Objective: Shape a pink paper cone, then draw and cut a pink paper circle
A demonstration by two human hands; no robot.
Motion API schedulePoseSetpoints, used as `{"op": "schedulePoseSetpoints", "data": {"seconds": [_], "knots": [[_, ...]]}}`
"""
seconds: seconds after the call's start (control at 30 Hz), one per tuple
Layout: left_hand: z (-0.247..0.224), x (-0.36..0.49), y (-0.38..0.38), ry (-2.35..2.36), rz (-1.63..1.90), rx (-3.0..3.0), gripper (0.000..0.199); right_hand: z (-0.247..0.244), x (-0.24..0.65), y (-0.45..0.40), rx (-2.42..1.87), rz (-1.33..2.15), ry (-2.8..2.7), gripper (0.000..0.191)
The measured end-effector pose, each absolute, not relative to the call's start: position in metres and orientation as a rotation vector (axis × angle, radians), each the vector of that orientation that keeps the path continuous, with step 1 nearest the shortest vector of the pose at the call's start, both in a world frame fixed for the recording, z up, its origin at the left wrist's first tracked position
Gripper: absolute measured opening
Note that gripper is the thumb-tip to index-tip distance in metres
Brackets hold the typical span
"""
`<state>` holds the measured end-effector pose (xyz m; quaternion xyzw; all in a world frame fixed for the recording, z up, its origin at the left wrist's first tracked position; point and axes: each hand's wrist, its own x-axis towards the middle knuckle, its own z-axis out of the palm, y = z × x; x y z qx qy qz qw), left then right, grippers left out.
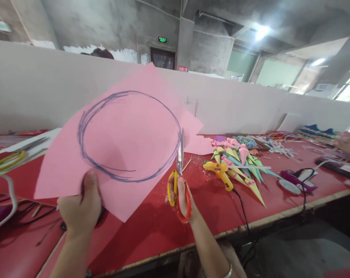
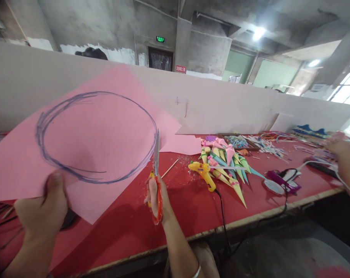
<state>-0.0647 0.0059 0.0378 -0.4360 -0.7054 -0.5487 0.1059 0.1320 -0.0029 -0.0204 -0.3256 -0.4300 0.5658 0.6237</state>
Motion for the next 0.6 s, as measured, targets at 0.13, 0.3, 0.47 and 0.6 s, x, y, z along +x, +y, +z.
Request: {"op": "schedulePoseSetpoints", "data": {"seconds": [0.13,0.3,0.47,0.6], "knots": [[0.037,-0.065,0.005,-1.981,-1.645,-1.351,0.052,-0.015,0.133,-0.004,-0.758,1.324,-0.958,0.051],[0.036,-0.064,0.006,-2.044,-1.648,-1.315,0.047,-0.014,0.135,-0.004,-0.827,1.262,-0.964,0.051],[0.039,-0.068,0.007,-2.074,-1.629,-1.307,0.04,-0.02,0.137,-0.002,-0.853,1.247,-1.004,0.05],[0.041,-0.078,0.007,-2.135,-1.643,-1.27,0.034,-0.019,0.136,-0.004,-0.856,1.243,-1.038,0.048]]}}
